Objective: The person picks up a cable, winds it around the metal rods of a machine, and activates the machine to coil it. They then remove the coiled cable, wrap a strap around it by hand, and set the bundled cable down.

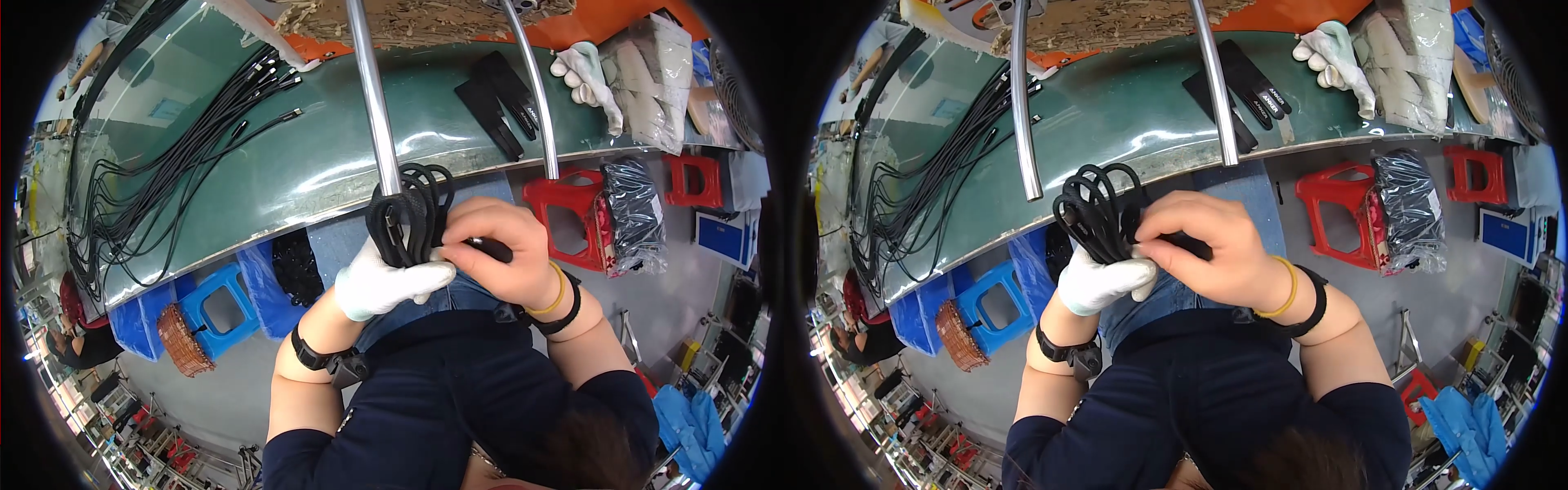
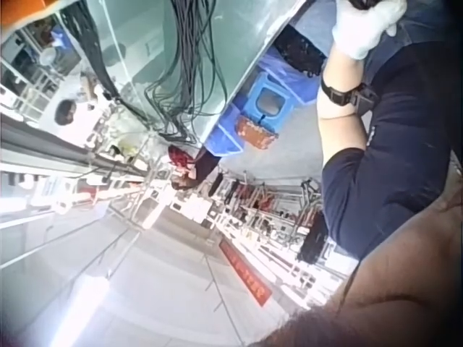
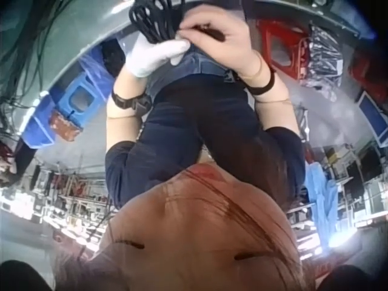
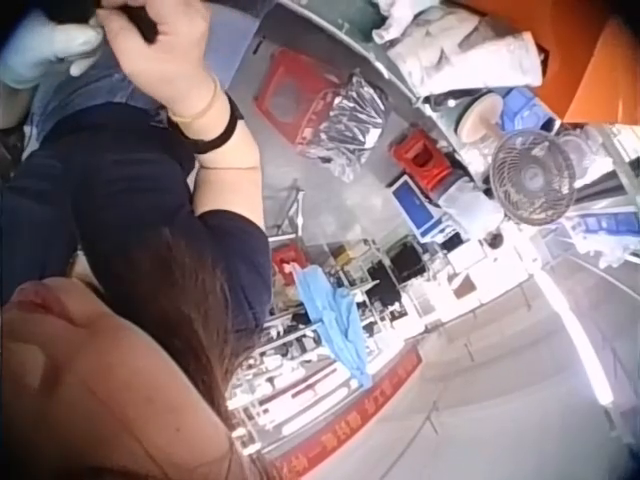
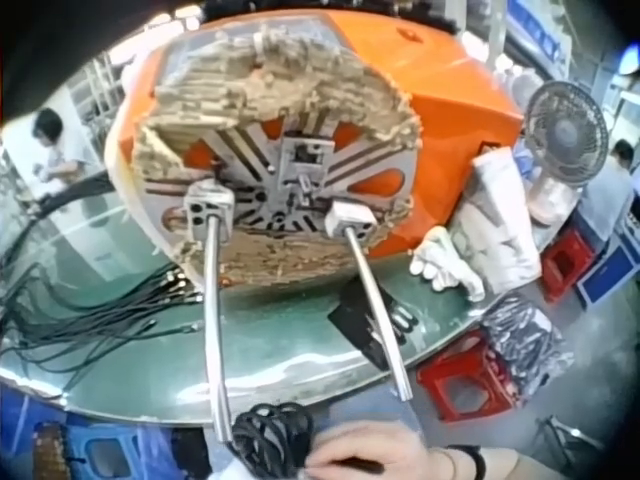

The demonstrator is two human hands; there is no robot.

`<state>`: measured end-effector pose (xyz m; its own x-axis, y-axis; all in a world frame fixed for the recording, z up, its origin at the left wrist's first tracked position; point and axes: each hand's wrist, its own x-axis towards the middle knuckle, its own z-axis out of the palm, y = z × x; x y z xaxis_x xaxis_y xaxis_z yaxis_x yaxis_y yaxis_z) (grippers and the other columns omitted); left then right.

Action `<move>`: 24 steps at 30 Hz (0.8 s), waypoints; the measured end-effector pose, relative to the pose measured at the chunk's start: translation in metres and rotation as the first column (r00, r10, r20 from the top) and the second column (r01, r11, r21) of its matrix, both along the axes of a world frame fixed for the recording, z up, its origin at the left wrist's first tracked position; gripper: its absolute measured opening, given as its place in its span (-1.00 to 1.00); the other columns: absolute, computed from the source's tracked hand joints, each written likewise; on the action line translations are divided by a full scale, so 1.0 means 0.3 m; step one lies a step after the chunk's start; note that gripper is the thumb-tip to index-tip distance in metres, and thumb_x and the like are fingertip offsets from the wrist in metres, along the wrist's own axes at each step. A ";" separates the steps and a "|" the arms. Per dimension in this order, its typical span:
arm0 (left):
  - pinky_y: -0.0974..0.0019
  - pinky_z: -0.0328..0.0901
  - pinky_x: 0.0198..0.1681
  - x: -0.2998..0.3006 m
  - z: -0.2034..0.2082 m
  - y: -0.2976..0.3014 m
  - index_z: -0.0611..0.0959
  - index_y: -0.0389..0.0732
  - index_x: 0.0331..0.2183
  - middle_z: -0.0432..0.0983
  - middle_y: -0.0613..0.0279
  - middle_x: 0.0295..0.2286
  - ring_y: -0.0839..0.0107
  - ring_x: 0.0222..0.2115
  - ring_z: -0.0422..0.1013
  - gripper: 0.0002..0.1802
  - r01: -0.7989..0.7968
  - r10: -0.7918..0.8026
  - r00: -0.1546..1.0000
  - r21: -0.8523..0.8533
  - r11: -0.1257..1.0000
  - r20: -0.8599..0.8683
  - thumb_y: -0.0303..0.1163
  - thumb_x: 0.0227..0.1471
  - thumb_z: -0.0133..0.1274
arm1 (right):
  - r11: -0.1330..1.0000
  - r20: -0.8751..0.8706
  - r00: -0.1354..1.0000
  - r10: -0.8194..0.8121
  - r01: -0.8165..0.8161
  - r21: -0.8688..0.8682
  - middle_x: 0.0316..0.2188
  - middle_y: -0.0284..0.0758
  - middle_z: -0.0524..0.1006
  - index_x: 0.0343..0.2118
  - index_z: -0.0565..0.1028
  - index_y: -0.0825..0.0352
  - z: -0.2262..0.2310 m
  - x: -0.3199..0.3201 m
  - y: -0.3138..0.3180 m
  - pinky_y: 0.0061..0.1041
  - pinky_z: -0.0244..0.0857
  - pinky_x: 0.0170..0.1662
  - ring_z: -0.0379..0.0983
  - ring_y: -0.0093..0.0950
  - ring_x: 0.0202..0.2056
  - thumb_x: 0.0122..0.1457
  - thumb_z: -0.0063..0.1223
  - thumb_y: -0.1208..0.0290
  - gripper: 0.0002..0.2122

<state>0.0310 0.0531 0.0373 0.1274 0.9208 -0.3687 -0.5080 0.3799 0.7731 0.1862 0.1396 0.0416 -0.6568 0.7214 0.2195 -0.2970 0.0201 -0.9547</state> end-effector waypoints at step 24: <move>0.40 0.28 -0.55 -0.010 0.000 0.026 0.50 -0.31 -0.45 0.40 0.29 -0.68 0.50 -0.66 0.34 -0.69 0.873 -0.437 0.285 0.042 0.486 -0.853 -0.27 -0.16 0.17 | 0.733 0.454 0.695 0.557 -0.669 0.125 -0.48 -0.24 0.45 -0.40 0.49 0.44 0.064 0.018 0.064 -0.53 0.27 -0.45 0.40 -0.43 -0.49 -0.15 0.17 0.57 -0.81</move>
